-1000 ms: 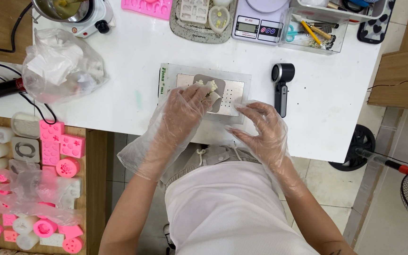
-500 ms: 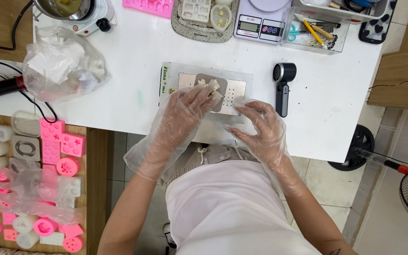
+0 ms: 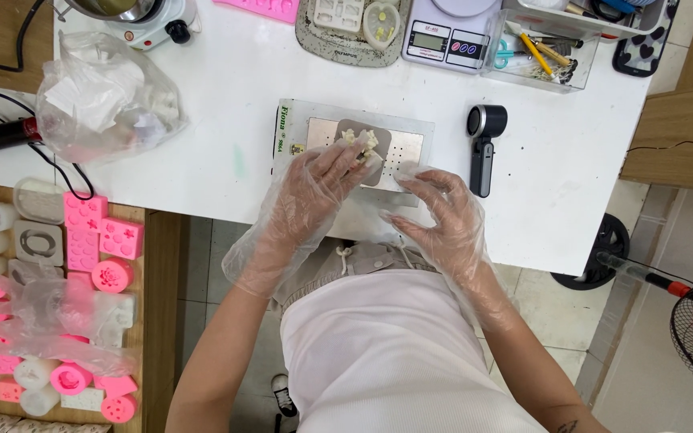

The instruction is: Creating decorative wax shapes using molds and melted wax.

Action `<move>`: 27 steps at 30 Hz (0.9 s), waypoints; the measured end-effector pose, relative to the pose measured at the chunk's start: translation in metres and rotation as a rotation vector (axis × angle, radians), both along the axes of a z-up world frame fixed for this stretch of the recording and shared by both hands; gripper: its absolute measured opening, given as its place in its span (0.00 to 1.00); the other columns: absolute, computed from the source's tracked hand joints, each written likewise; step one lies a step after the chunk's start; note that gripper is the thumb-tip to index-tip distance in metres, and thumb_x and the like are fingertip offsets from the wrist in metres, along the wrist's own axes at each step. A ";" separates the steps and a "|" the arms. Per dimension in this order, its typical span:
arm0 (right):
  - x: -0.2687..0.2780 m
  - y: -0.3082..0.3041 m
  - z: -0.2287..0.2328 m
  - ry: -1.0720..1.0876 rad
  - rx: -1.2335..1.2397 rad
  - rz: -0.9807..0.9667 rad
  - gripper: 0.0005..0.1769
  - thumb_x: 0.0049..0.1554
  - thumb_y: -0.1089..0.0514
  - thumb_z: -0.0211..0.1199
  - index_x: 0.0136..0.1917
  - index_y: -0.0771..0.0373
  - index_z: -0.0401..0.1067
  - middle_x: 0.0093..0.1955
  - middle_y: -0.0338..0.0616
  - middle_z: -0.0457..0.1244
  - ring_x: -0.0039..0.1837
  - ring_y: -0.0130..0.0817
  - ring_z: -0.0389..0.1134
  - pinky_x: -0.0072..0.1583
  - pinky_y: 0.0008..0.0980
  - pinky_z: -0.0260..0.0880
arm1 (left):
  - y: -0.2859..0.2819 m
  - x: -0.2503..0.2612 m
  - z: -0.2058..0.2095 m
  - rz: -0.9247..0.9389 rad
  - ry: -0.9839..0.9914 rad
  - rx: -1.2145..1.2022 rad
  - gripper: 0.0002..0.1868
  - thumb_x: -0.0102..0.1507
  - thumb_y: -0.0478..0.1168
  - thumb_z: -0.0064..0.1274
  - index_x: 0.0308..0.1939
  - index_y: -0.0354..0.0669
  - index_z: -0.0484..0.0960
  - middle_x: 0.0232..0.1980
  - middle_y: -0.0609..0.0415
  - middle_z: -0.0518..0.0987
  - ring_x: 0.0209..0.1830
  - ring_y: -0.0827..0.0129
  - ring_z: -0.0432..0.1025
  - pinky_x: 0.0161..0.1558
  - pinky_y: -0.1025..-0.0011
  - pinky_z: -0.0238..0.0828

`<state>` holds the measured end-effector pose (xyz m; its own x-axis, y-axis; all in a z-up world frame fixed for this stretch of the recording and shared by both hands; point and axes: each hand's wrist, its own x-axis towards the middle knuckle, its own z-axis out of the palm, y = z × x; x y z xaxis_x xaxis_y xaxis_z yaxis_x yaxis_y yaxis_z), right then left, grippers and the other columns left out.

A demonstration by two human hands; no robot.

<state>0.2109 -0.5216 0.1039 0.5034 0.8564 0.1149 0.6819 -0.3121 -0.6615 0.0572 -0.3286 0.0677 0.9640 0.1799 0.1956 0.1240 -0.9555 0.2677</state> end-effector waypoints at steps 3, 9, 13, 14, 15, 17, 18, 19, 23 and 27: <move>0.000 -0.001 -0.002 -0.005 -0.002 0.002 0.33 0.45 0.48 0.81 0.62 0.54 0.75 0.63 0.44 0.60 0.63 0.39 0.69 0.61 0.35 0.78 | 0.000 0.000 0.003 0.012 -0.005 -0.043 0.32 0.63 0.33 0.53 0.72 0.57 0.72 0.78 0.63 0.63 0.72 0.68 0.64 0.68 0.61 0.64; 0.000 -0.001 0.000 0.023 -0.005 -0.009 0.32 0.46 0.48 0.81 0.62 0.53 0.75 0.63 0.44 0.60 0.64 0.38 0.69 0.61 0.34 0.78 | -0.001 -0.001 0.003 0.017 -0.009 -0.043 0.32 0.64 0.32 0.52 0.73 0.56 0.71 0.79 0.64 0.62 0.72 0.68 0.64 0.69 0.62 0.64; 0.000 -0.001 0.000 0.011 0.006 -0.006 0.33 0.46 0.49 0.81 0.63 0.53 0.75 0.63 0.44 0.60 0.64 0.39 0.69 0.61 0.35 0.78 | -0.003 -0.002 0.001 0.034 0.000 -0.019 0.35 0.63 0.32 0.52 0.74 0.59 0.69 0.79 0.65 0.62 0.72 0.69 0.64 0.69 0.63 0.64; 0.000 -0.002 -0.001 0.015 0.013 -0.003 0.33 0.46 0.49 0.81 0.63 0.53 0.75 0.63 0.44 0.60 0.64 0.39 0.69 0.61 0.35 0.78 | -0.003 -0.003 0.001 0.032 -0.010 -0.007 0.35 0.63 0.31 0.53 0.75 0.59 0.69 0.80 0.65 0.62 0.72 0.69 0.64 0.69 0.63 0.64; -0.001 -0.002 -0.002 0.019 0.020 -0.001 0.33 0.46 0.49 0.81 0.63 0.53 0.75 0.63 0.43 0.60 0.64 0.39 0.69 0.61 0.35 0.78 | -0.003 -0.004 0.000 0.031 -0.019 0.005 0.36 0.63 0.31 0.54 0.75 0.58 0.68 0.80 0.64 0.62 0.72 0.68 0.64 0.69 0.63 0.64; 0.000 -0.001 0.000 0.018 0.025 0.005 0.33 0.46 0.49 0.81 0.63 0.53 0.75 0.63 0.43 0.60 0.64 0.38 0.69 0.61 0.35 0.78 | -0.003 -0.005 -0.003 0.040 -0.025 -0.031 0.36 0.64 0.32 0.55 0.76 0.57 0.67 0.80 0.64 0.62 0.72 0.68 0.64 0.70 0.63 0.64; 0.000 -0.001 0.001 0.016 0.030 0.010 0.33 0.46 0.49 0.81 0.63 0.54 0.75 0.63 0.43 0.60 0.64 0.38 0.69 0.61 0.35 0.78 | -0.003 -0.006 -0.005 0.049 -0.030 -0.067 0.35 0.64 0.33 0.56 0.76 0.57 0.67 0.80 0.63 0.61 0.72 0.68 0.63 0.70 0.62 0.63; 0.000 0.000 0.000 0.016 0.030 0.011 0.33 0.46 0.49 0.81 0.63 0.54 0.75 0.63 0.43 0.60 0.64 0.38 0.69 0.61 0.35 0.78 | -0.003 -0.008 -0.004 0.050 -0.031 -0.068 0.35 0.64 0.33 0.56 0.76 0.57 0.67 0.80 0.63 0.61 0.72 0.68 0.63 0.70 0.62 0.63; 0.000 -0.001 -0.008 -0.066 0.019 0.057 0.28 0.47 0.47 0.80 0.58 0.54 0.75 0.63 0.40 0.63 0.63 0.37 0.68 0.60 0.35 0.76 | -0.006 -0.019 0.003 0.087 -0.041 -0.035 0.37 0.66 0.40 0.60 0.78 0.56 0.63 0.80 0.62 0.60 0.75 0.67 0.59 0.72 0.61 0.61; 0.000 -0.007 -0.037 -0.190 0.044 0.177 0.20 0.49 0.45 0.79 0.47 0.54 0.73 0.69 0.35 0.63 0.60 0.31 0.69 0.59 0.34 0.71 | -0.008 -0.037 -0.004 0.137 -0.021 0.003 0.39 0.65 0.46 0.61 0.78 0.59 0.61 0.78 0.62 0.62 0.75 0.69 0.57 0.72 0.61 0.59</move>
<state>0.2110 -0.5290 0.0670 0.3118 0.9214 0.2319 0.8364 -0.1504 -0.5270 0.0200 -0.3367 0.0634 0.9262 0.3090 0.2158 0.2479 -0.9307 0.2688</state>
